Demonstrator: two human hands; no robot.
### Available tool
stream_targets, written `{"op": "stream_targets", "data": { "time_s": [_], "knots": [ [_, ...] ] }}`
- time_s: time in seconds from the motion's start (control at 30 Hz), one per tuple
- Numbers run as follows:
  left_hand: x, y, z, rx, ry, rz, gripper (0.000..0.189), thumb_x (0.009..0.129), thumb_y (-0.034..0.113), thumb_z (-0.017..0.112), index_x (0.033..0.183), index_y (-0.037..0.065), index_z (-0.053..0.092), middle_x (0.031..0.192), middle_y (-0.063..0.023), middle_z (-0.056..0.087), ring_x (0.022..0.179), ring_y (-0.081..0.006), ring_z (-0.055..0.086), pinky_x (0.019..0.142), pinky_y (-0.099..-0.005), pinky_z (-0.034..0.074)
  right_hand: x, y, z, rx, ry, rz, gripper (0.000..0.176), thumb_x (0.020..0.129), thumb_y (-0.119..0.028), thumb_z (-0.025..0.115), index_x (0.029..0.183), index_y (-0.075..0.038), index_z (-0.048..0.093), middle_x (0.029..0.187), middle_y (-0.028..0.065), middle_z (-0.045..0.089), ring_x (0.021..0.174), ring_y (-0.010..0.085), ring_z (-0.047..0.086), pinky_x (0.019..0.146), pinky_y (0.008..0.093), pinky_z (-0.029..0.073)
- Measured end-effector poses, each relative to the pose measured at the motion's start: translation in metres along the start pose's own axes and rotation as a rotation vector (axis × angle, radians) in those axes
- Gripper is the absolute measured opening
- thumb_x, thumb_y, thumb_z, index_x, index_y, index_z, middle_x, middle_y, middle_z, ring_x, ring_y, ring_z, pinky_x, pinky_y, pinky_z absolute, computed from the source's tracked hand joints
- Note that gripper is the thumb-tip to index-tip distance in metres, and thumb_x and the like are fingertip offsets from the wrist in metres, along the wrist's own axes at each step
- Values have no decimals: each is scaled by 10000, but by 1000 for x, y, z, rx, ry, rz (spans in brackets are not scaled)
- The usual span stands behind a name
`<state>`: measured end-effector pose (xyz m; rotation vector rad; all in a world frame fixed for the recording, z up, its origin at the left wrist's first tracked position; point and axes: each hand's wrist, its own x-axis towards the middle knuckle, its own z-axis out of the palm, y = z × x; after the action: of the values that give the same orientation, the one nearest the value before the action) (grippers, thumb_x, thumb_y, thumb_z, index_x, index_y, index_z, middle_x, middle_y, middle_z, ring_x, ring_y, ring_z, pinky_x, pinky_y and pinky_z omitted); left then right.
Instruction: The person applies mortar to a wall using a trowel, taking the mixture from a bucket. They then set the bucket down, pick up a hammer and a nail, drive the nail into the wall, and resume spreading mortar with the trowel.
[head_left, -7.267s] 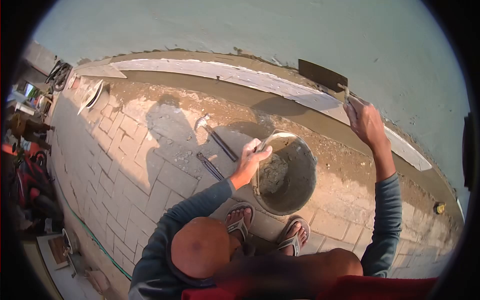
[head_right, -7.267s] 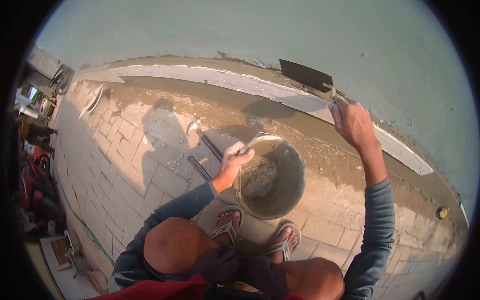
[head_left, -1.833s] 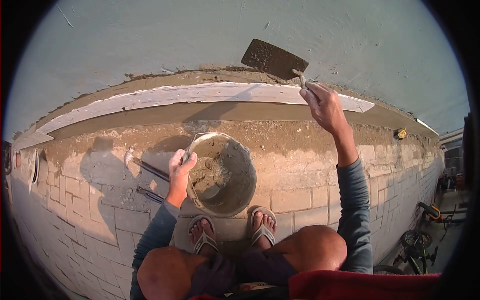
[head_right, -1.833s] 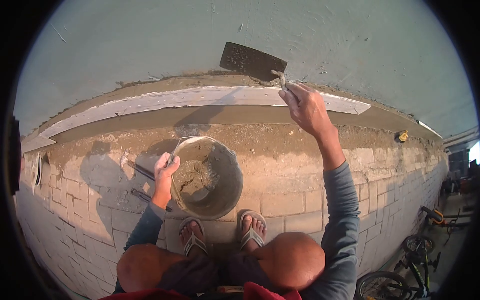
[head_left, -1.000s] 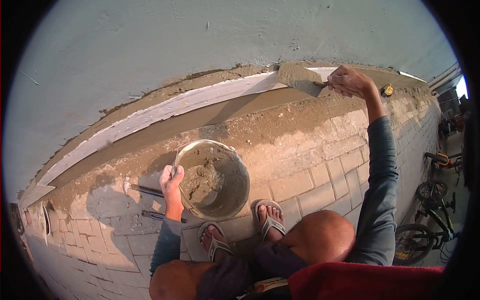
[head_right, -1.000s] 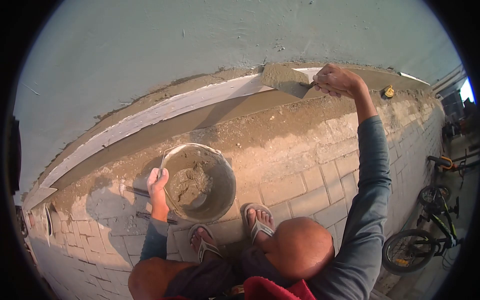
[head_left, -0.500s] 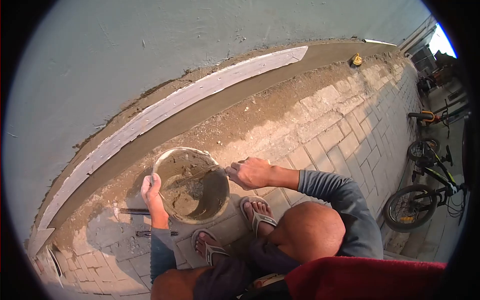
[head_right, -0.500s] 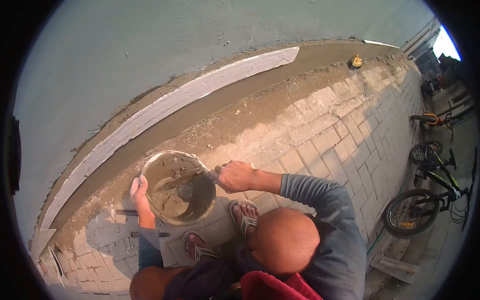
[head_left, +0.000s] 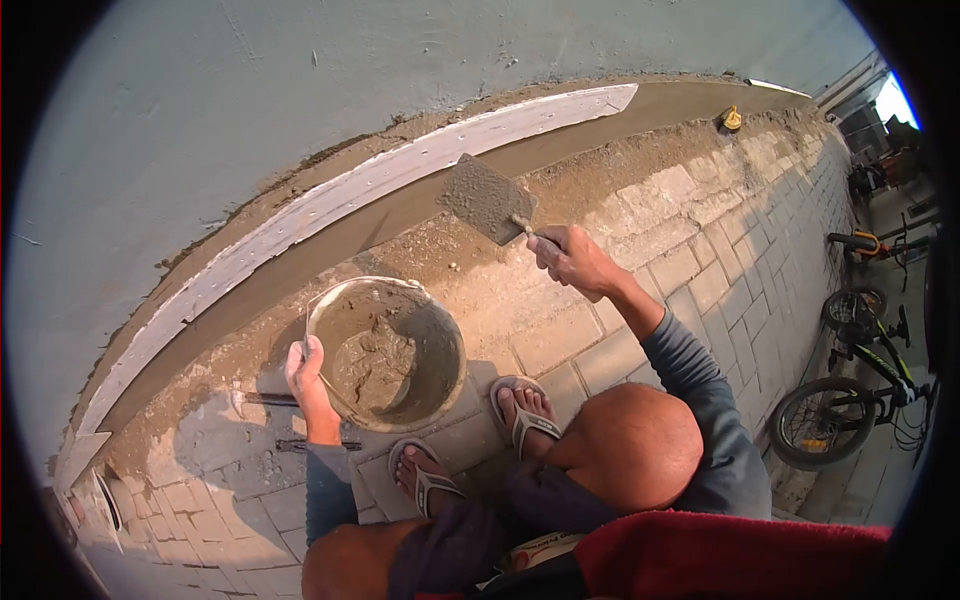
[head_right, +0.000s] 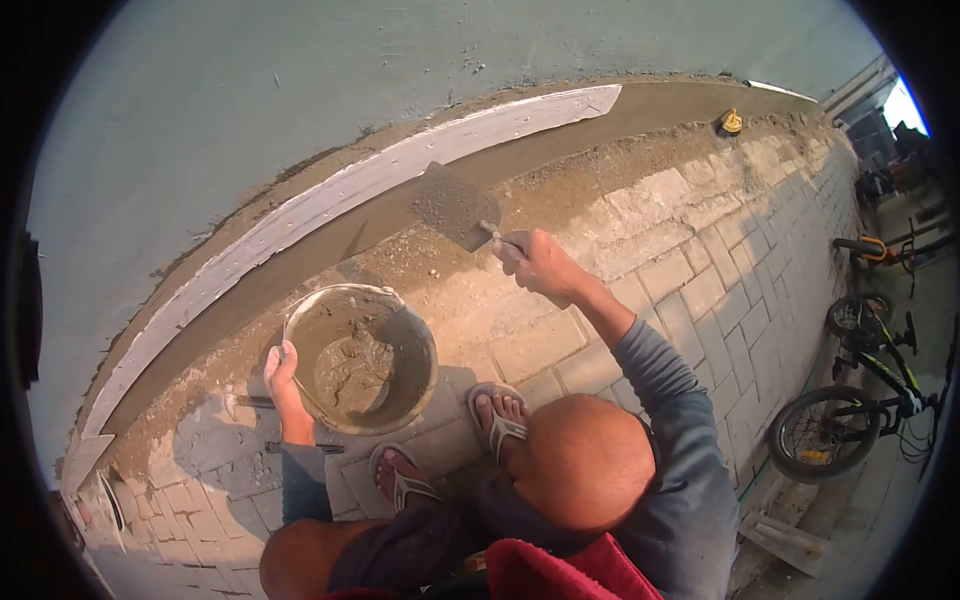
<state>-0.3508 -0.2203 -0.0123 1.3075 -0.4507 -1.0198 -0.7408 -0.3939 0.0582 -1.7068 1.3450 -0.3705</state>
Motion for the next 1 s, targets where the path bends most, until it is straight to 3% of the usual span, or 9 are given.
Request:
{"op": "stream_targets", "data": {
  "time_s": [0.1,0.5,0.73,0.83,0.93,0.97,1.0],
  "knots": [
    [-1,4,4,-11,5,-12,205,991,231,673,868,107,566,827,57,534,753,-55,490,713,-235,422,5,6,-21,173,41,43,376,1057,-312,543,955,38,636,725,29,566,577,112,536,495,293,451],
    [5,0,2,89,-35,49,244,980,249,685,838,120,534,802,79,459,768,-46,416,731,-224,347,31,11,-23,388,-8,124,374,1054,-298,558,1043,69,630,768,27,571,594,103,536,485,268,442],
    [5,10,13,144,-69,50,245,984,258,680,837,118,542,809,87,458,774,-38,399,734,-223,322,9,-2,-23,234,25,70,363,1036,-299,575,963,50,644,738,29,565,584,103,520,493,282,433],
    [12,4,8,99,-58,41,244,982,256,683,837,118,545,805,88,460,776,-36,398,733,-223,324,-14,-18,-15,104,-119,49,313,1022,-275,583,939,20,648,714,31,548,605,93,516,529,311,442],
    [7,9,13,35,-69,-46,292,967,259,703,791,130,508,787,94,455,758,-35,397,711,-229,326,-24,-40,12,-192,-256,-203,217,958,-197,631,956,20,638,722,129,590,642,270,554,625,396,466],
    [9,7,12,51,-90,14,300,955,266,718,785,130,510,777,92,459,736,-35,394,689,-235,330,-26,-56,24,-313,-296,-313,198,935,-166,643,976,28,639,745,176,613,673,349,577,661,428,472],
    [1,22,20,95,-83,-31,320,942,265,734,767,129,502,760,88,436,713,-38,372,659,-241,314,-25,-65,40,-296,-413,-365,198,935,-166,643,976,28,639,745,176,613,673,349,577,661,428,472]
  ]
}}
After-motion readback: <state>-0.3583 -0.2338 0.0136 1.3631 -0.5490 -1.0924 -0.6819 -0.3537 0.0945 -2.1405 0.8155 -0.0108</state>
